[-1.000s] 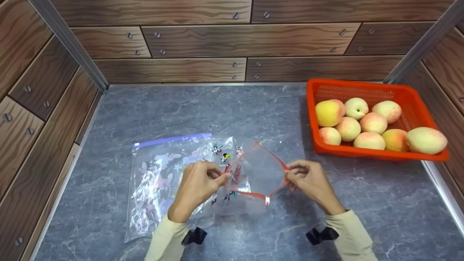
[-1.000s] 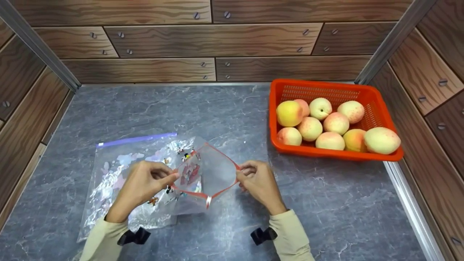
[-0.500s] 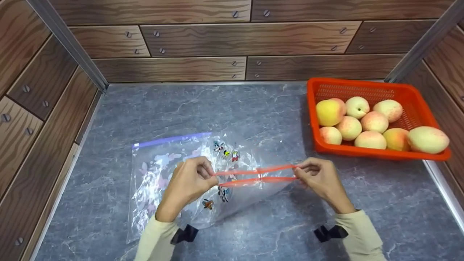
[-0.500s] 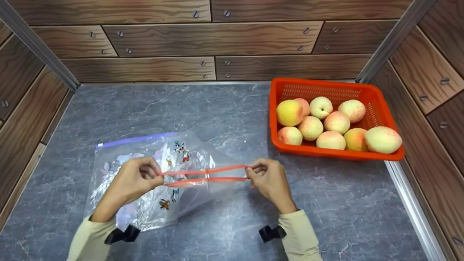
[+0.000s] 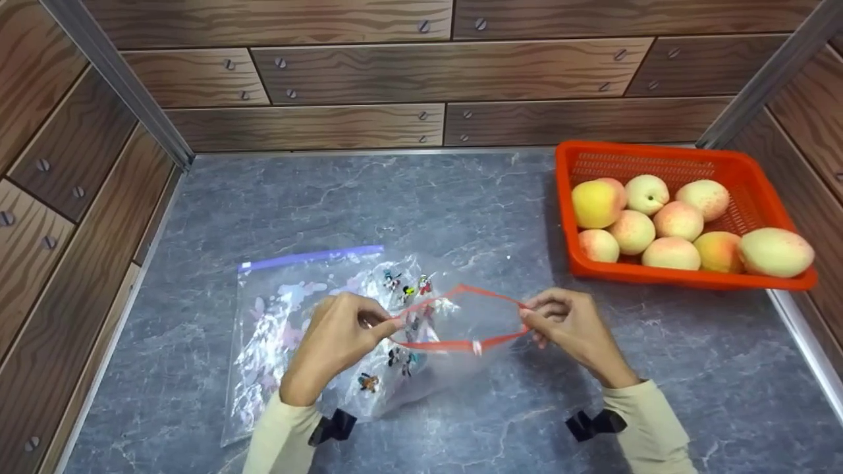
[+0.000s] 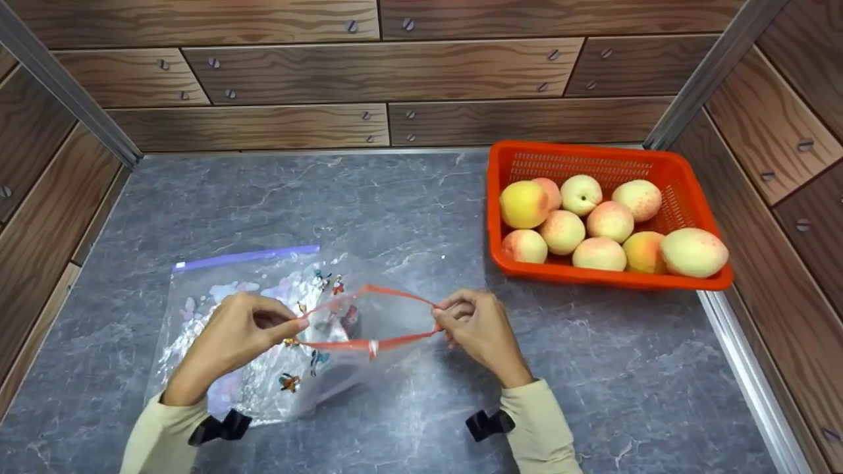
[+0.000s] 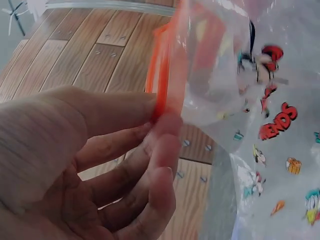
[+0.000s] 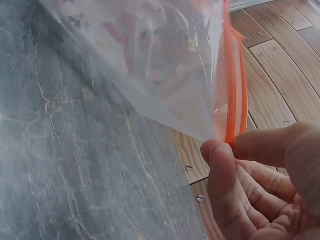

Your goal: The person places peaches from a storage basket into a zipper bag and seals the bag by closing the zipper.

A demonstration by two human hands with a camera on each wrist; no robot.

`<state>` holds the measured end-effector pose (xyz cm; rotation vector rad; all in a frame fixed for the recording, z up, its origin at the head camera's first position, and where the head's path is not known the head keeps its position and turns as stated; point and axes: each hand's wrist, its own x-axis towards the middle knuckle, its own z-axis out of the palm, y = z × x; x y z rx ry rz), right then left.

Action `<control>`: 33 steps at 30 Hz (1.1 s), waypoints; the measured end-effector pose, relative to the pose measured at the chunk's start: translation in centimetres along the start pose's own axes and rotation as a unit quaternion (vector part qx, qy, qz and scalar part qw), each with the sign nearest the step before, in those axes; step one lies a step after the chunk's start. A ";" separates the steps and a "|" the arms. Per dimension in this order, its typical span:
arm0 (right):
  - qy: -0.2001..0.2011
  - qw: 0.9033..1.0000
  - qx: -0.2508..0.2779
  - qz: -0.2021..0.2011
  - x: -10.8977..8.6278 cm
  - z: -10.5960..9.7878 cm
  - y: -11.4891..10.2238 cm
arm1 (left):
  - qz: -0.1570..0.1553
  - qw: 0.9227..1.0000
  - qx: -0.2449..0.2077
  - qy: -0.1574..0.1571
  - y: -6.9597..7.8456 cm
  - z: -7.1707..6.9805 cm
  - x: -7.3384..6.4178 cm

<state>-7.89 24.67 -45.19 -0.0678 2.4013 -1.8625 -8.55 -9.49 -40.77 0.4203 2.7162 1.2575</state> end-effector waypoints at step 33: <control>0.287 0.860 -0.301 -0.296 5.0 -11.4 -6.3 | -0.002 0.989 -0.144 0.041 0.2 4.4 2.0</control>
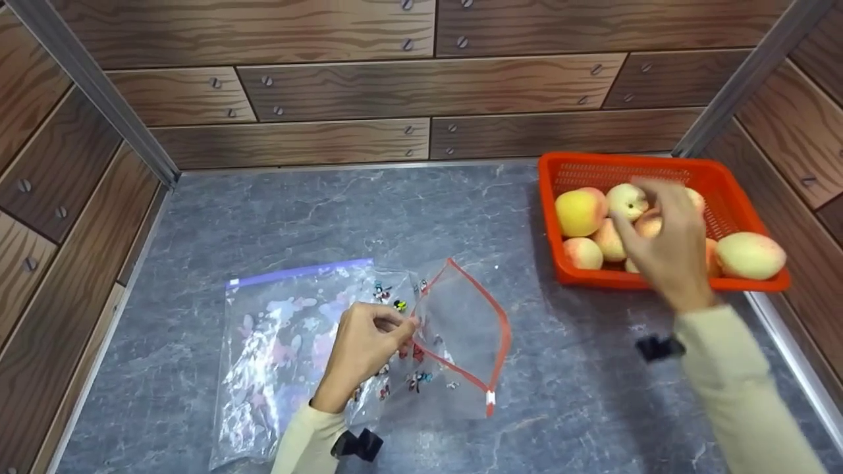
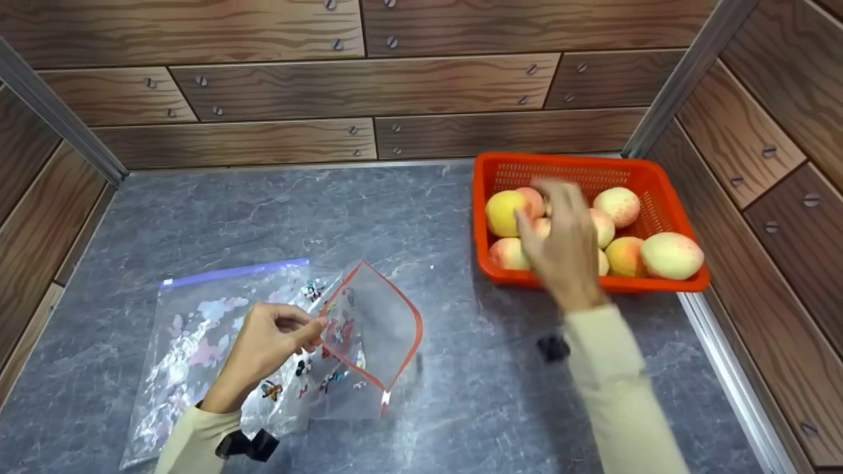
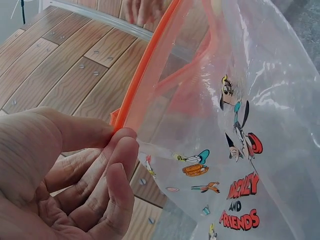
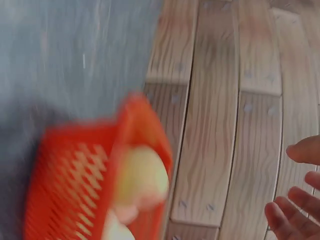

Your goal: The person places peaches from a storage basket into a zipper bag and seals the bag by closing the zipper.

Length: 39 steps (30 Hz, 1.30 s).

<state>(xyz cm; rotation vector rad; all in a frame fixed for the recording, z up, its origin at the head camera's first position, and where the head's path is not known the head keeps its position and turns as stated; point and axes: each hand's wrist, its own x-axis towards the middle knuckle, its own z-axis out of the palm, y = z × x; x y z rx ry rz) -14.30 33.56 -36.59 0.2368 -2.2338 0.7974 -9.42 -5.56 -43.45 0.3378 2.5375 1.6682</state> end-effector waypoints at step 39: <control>-0.371 0.924 -0.064 0.073 2.7 5.4 8.7 | -0.005 1.000 -0.019 0.006 -0.4 0.1 0.4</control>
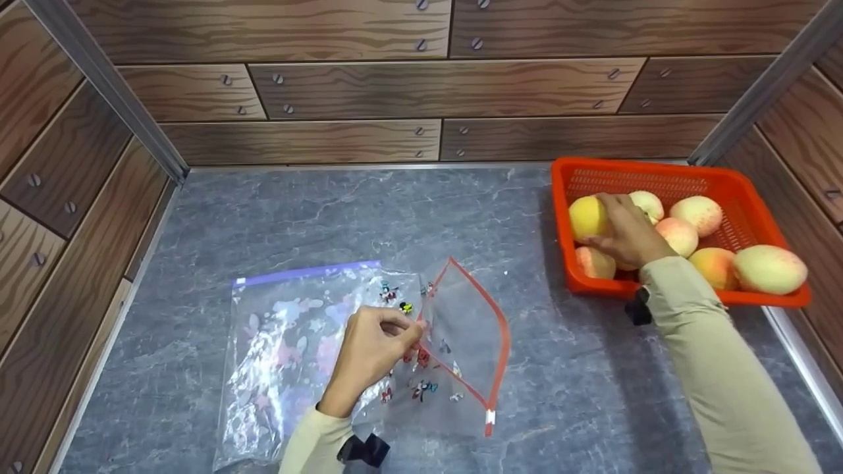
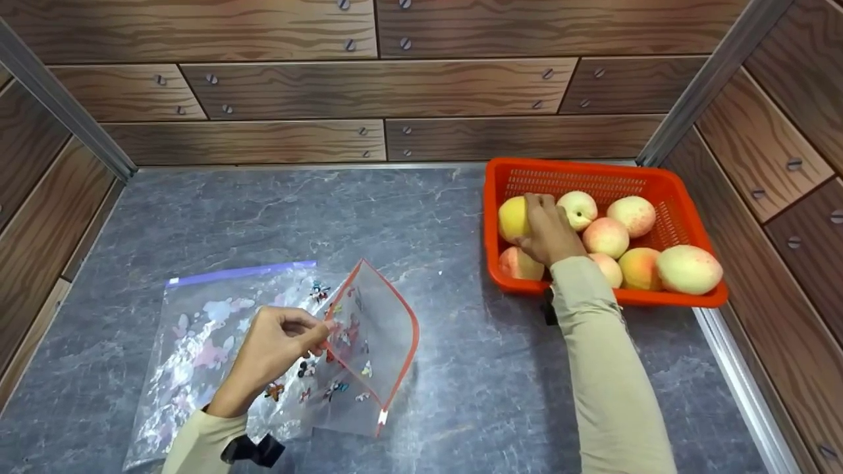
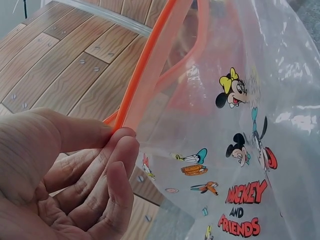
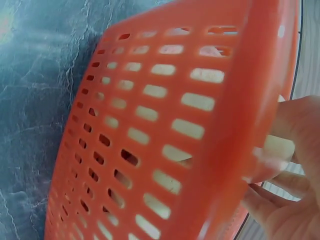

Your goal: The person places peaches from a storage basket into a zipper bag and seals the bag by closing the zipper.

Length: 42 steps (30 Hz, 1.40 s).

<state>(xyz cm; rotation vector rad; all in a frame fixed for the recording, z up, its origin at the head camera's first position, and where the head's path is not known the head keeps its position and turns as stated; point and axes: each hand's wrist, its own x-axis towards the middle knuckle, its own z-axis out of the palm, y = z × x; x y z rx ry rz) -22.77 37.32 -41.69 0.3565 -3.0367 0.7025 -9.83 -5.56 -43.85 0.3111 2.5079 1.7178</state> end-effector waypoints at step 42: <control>0.127 0.891 0.423 -0.101 -10.1 4.8 -16.8 | 0.008 0.999 -0.003 0.039 0.0 0.4 -0.4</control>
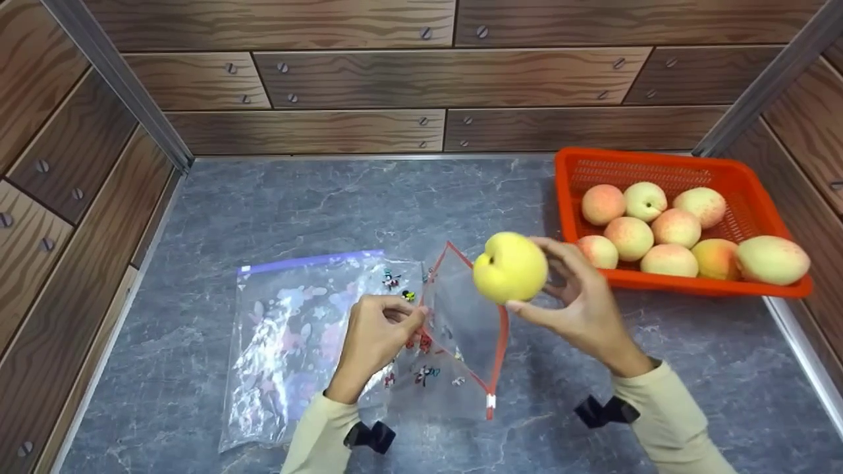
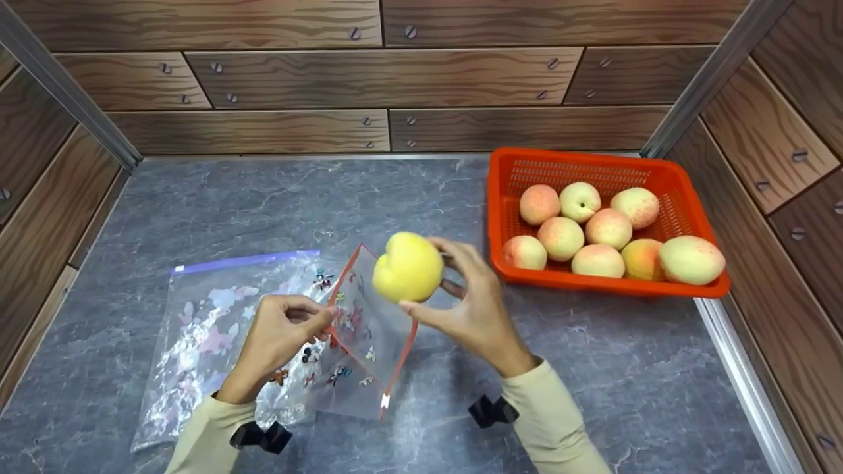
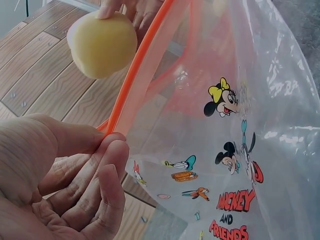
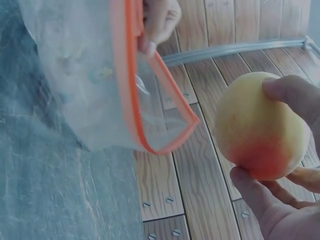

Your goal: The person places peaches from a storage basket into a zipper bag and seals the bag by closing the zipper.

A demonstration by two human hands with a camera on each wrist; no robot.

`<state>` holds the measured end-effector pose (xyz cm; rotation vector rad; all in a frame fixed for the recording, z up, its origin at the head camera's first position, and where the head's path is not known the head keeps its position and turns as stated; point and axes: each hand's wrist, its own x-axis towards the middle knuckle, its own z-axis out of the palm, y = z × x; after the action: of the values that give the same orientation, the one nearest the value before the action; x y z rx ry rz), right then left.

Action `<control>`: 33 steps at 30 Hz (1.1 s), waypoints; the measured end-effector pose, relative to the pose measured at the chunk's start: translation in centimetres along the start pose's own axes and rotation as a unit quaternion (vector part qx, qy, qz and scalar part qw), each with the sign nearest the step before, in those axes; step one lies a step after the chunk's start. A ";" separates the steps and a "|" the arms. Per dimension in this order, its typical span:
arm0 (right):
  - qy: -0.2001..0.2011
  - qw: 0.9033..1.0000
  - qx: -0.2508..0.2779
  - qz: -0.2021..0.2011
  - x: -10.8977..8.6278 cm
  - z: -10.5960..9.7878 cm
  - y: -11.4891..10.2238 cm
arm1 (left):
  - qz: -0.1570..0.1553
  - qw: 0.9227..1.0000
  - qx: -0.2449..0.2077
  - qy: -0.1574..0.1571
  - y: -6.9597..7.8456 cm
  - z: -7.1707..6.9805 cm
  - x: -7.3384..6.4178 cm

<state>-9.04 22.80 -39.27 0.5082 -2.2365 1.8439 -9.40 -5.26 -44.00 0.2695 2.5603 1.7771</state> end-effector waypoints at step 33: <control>-0.111 0.968 -0.205 -0.097 -1.2 2.1 1.2 | 0.002 0.998 -0.052 -0.024 0.2 0.2 0.1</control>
<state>-8.28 21.10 -41.27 0.8484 -2.5138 1.2350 -9.41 -5.05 -43.87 0.3103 2.4272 1.8737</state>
